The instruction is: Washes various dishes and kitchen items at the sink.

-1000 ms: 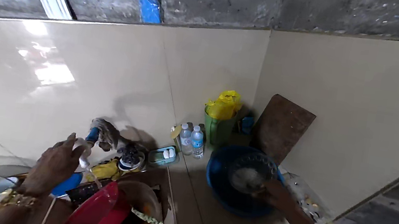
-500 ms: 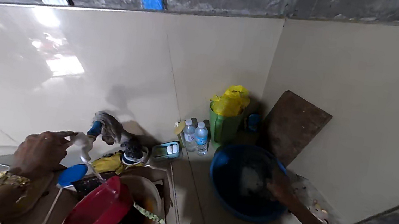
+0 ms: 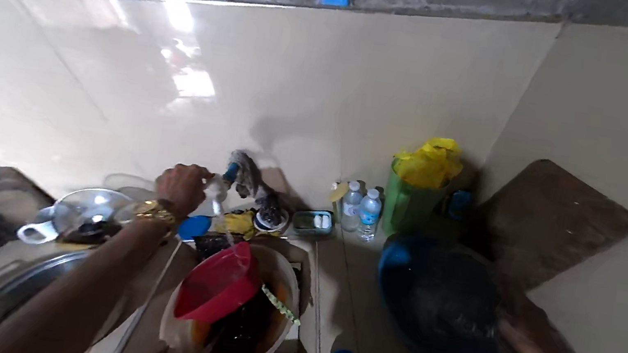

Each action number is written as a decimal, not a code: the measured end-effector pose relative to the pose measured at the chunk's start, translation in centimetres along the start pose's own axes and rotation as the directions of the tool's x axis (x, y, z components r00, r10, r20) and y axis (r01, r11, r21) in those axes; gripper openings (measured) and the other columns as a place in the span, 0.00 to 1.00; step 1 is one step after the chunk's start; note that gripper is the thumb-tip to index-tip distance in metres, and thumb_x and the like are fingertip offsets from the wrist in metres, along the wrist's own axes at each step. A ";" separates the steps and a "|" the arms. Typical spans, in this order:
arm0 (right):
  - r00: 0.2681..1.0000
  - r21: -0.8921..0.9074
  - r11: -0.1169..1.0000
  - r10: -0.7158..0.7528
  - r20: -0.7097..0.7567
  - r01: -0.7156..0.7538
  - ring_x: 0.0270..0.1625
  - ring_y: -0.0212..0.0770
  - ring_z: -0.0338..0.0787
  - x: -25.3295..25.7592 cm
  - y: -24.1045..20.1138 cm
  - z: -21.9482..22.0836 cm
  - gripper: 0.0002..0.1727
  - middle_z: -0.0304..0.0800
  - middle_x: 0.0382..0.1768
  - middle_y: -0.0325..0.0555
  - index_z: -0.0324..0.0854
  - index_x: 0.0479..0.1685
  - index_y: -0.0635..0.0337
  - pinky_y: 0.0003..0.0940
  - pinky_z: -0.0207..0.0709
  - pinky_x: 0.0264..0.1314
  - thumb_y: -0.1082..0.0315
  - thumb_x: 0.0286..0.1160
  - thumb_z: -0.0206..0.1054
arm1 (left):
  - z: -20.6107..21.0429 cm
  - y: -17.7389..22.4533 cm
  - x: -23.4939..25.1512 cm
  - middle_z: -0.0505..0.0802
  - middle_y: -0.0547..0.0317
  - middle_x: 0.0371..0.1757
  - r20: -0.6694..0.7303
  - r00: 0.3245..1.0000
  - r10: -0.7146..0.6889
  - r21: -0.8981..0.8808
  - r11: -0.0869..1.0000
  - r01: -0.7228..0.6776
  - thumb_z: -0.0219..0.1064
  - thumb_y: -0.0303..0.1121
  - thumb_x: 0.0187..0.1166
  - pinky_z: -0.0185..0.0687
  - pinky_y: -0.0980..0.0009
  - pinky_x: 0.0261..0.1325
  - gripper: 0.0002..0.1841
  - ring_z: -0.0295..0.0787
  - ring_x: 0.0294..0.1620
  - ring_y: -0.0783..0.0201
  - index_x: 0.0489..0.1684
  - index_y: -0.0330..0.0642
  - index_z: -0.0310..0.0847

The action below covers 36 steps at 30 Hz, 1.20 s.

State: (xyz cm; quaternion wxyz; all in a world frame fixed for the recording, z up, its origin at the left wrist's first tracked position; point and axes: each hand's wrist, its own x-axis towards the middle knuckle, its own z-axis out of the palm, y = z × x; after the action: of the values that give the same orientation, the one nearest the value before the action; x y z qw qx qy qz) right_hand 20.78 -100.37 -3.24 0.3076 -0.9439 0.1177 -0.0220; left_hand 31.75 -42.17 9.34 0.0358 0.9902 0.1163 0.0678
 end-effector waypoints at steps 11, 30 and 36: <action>0.866 0.580 0.771 -0.074 0.494 -0.264 0.32 0.41 0.92 -2.4 -11.9 4.7 0.26 0.90 0.42 0.50 0.66 0.80 0.63 0.38 0.89 0.29 0.75 0.82 0.56 | 0.5 -0.7 1.8 0.91 0.31 0.56 0.018 0.999 0.045 -0.034 0.998 -0.044 0.65 0.30 0.83 0.77 0.29 0.60 0.12 0.86 0.62 0.28 0.57 0.36 0.89; 0.721 0.449 0.785 -0.004 0.693 -0.427 0.31 0.48 0.92 -1.4 -34.9 21.4 0.16 0.83 0.41 0.57 0.65 0.66 0.66 0.42 0.89 0.29 0.79 0.83 0.55 | 22.3 -13.8 -11.5 0.83 0.30 0.72 0.570 0.752 -0.331 -0.403 0.685 0.607 0.65 0.47 0.85 0.78 0.42 0.73 0.33 0.84 0.71 0.37 0.79 0.29 0.69; 0.748 0.317 0.891 0.036 0.663 -0.325 0.35 0.48 0.93 -0.5 -36.8 22.4 0.18 0.81 0.47 0.61 0.65 0.71 0.69 0.41 0.90 0.34 0.76 0.85 0.56 | 18.2 -11.5 -9.7 0.73 0.31 0.82 0.219 0.920 -0.326 -0.419 0.820 0.390 0.57 0.48 0.88 0.67 0.39 0.80 0.30 0.70 0.82 0.34 0.85 0.41 0.68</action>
State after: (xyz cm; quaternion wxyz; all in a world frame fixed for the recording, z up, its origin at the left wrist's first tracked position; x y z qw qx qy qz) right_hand 30.53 -58.55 0.18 0.5220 -0.7903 0.0912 0.3075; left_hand 22.40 -34.35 -10.90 0.2865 0.9165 0.2786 0.0169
